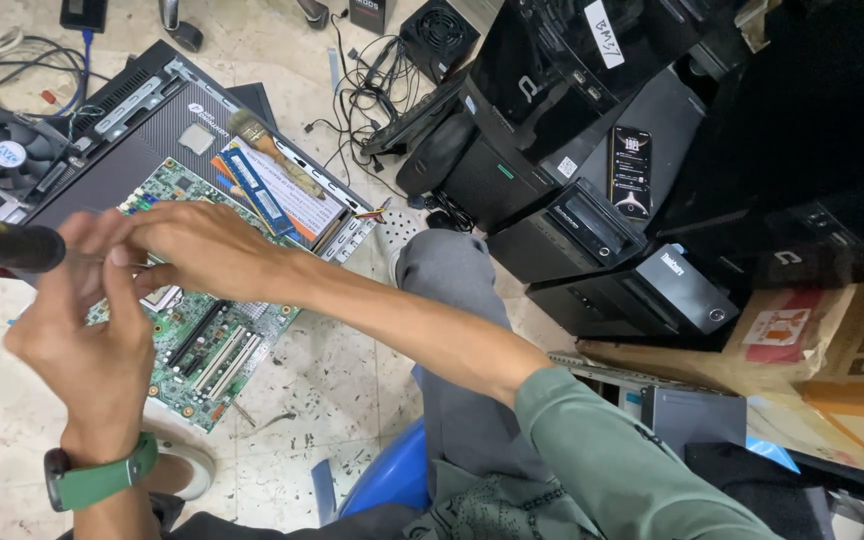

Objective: Using a screwdriver to remove screws from a motherboard and then lifting the motherboard out of a computer case.

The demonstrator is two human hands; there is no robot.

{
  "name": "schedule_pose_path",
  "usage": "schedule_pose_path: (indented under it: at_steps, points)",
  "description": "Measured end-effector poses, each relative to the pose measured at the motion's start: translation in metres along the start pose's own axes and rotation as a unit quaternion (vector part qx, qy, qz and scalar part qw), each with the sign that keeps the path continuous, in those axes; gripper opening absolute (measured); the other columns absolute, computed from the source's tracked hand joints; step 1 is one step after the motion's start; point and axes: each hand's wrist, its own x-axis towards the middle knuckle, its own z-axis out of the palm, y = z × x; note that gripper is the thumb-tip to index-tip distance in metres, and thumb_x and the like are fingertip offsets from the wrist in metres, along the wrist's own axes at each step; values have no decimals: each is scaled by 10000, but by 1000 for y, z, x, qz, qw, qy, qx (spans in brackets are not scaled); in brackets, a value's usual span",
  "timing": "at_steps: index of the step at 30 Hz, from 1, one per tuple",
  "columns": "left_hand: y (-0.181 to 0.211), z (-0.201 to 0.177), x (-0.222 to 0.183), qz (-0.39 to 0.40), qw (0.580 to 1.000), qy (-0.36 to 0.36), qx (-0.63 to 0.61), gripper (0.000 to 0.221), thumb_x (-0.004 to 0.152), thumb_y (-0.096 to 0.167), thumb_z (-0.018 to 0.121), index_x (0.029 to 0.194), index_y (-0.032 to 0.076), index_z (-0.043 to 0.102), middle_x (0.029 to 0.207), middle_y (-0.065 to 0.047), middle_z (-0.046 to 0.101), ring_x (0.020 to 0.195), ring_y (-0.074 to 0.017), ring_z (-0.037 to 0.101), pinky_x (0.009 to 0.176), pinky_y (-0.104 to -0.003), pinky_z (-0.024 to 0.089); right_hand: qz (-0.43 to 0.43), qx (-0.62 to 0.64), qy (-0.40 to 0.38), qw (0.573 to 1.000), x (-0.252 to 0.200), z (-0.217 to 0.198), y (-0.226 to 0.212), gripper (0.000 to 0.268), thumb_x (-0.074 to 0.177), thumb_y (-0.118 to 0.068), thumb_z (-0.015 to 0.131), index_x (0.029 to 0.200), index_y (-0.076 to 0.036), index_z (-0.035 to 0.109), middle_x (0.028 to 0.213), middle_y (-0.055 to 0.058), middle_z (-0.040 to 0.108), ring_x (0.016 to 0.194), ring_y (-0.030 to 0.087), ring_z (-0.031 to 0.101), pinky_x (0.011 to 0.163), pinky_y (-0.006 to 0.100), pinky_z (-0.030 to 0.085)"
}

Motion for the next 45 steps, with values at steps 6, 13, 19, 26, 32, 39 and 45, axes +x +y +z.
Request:
schedule_pose_path:
  at_steps: [6, 13, 19, 26, 32, 39, 45]
  points:
    - [10, -2, 7, -13, 999, -11, -41, 293, 1125, -273, 504, 1412, -308, 456, 1313, -464, 634, 1207, -516, 671, 1037, -513, 564, -3, 7, -31, 999, -1, -7, -7, 196, 864, -146, 706, 704, -93, 606, 729, 41, 679, 726, 268, 684, 554, 453, 532]
    - [7, -2, 4, -31, 998, -13, -62, 280, 1116, -255, 425, 1390, -301, 457, 1332, -448, 617, 1251, -509, 646, 1094, -499, 533, -4, 33, -83, 996, 0, -4, -4, 180, 847, -113, 776, 1022, -101, 738, 1100, 19, 793, 1067, 257, 727, 771, 460, 598]
    - [4, -3, 0, -32, 999, -11, -23, 235, 1153, -228, 540, 1370, -319, 536, 1279, -420, 672, 1164, -459, 696, 989, -473, 579, 23, 16, -44, 999, -1, -6, -8, 158, 842, -186, 745, 743, -105, 652, 799, 65, 742, 693, 258, 725, 500, 424, 546]
    - [4, -3, -1, -44, 998, -11, -45, 226, 1188, -183, 464, 1384, -292, 486, 1309, -440, 637, 1220, -492, 663, 1063, -485, 548, 33, -7, -40, 999, 0, -4, -3, 146, 814, -251, 773, 833, -124, 704, 874, 10, 755, 835, 268, 733, 587, 465, 539]
    - [4, -6, -1, -50, 998, -22, -21, 231, 1193, -161, 478, 1400, -258, 507, 1316, -397, 671, 1185, -446, 690, 1014, -455, 557, 20, -10, -73, 997, -1, -4, -6, 97, 861, -112, 746, 956, -111, 726, 991, 26, 766, 966, 274, 743, 553, 458, 556]
    - [2, -12, -10, -64, 997, -11, -39, 235, 1204, -155, 483, 1420, -244, 506, 1301, -387, 673, 1168, -445, 694, 981, -448, 581, -59, 16, 39, 997, -6, 15, 2, 165, 828, -257, 778, 910, -146, 686, 914, -34, 738, 760, 208, 743, 511, 374, 532]
    - [6, -32, -18, -71, 995, 25, -63, 217, 1271, -164, 460, 1423, -319, 454, 1269, -462, 646, 1148, -493, 676, 1067, -493, 554, -137, 107, 19, 985, -9, 23, -10, 167, 981, -183, 647, 1119, -91, 662, 1017, 60, 754, 840, 205, 789, 739, 347, 712]
